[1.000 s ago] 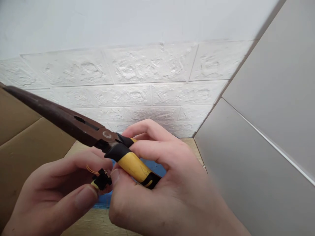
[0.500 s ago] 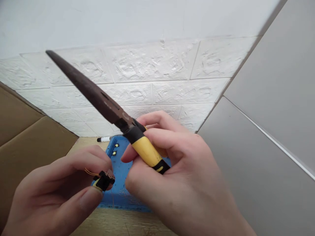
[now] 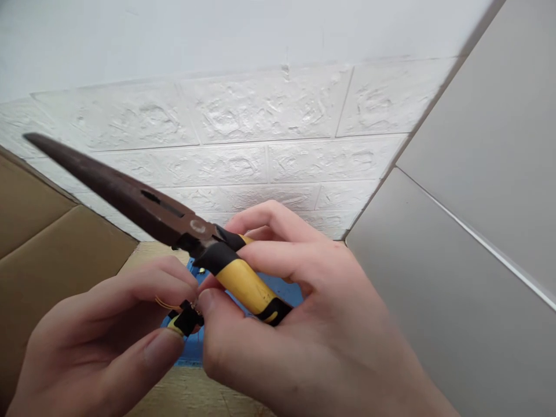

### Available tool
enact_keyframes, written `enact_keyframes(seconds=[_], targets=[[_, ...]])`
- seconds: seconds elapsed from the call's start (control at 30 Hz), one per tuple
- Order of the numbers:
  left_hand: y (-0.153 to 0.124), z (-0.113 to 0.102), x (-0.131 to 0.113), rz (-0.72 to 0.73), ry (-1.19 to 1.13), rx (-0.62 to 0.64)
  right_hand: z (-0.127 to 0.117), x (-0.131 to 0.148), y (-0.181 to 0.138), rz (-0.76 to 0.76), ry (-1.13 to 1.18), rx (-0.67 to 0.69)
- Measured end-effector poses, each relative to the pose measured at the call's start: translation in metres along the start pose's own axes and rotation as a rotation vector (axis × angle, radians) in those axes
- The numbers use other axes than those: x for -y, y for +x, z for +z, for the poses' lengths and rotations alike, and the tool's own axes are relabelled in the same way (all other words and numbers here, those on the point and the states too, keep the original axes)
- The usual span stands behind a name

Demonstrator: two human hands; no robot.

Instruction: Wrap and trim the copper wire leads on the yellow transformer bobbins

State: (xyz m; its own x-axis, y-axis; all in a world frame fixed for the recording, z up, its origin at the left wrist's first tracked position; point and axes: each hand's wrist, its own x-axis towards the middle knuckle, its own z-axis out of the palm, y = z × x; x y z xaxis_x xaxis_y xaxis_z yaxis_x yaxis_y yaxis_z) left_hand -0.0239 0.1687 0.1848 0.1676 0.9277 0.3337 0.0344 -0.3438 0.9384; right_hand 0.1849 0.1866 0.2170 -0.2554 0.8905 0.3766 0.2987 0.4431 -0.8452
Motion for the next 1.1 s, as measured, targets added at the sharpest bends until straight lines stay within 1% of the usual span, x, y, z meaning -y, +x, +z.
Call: enact_keyframes(seconds=[0.13,0.23,0.3,0.4,0.43,0.5,0.53,0.57,0.6,0.73,0.83,0.97,1.1], targets=[[0.001,0.0,-0.001,-0.004,-0.014,0.022,-0.006,-0.005,0.004,-0.07,0.02,0.107],[0.001,0.003,0.002,0.018,-0.003,0.023,-0.009,-0.008,0.005,-0.054,-0.014,0.146],[0.002,0.005,0.006,0.041,0.005,0.003,-0.009,-0.008,0.002,-0.04,-0.027,0.173],[0.002,0.007,0.01,0.092,0.011,-0.026,-0.007,-0.008,-0.002,-0.015,-0.072,0.169],[0.002,0.008,0.01,0.098,0.011,-0.027,-0.007,-0.008,-0.002,-0.053,-0.083,0.16],[0.001,0.008,0.008,0.078,0.011,-0.021,-0.007,-0.007,0.0,-0.048,-0.076,0.18],[0.0,0.008,0.006,0.062,0.013,-0.018,-0.007,-0.006,0.001,-0.07,-0.045,0.2],[0.0,0.009,0.004,0.066,0.011,-0.028,-0.007,-0.006,0.002,-0.072,-0.029,0.183],[-0.001,0.009,0.003,0.07,0.019,-0.031,-0.008,-0.005,0.003,-0.07,-0.029,0.197],[-0.003,0.01,0.007,0.171,0.103,-0.045,-0.01,-0.004,0.002,-0.07,-0.063,0.223],[-0.003,0.01,0.015,0.281,0.2,-0.032,-0.012,-0.005,0.001,-0.087,-0.074,0.226],[-0.004,0.008,0.019,0.306,0.279,-0.033,-0.01,-0.005,0.006,-0.027,-0.122,0.165],[-0.005,0.009,0.019,0.32,0.265,-0.012,-0.004,-0.004,0.009,0.007,-0.158,0.078]])
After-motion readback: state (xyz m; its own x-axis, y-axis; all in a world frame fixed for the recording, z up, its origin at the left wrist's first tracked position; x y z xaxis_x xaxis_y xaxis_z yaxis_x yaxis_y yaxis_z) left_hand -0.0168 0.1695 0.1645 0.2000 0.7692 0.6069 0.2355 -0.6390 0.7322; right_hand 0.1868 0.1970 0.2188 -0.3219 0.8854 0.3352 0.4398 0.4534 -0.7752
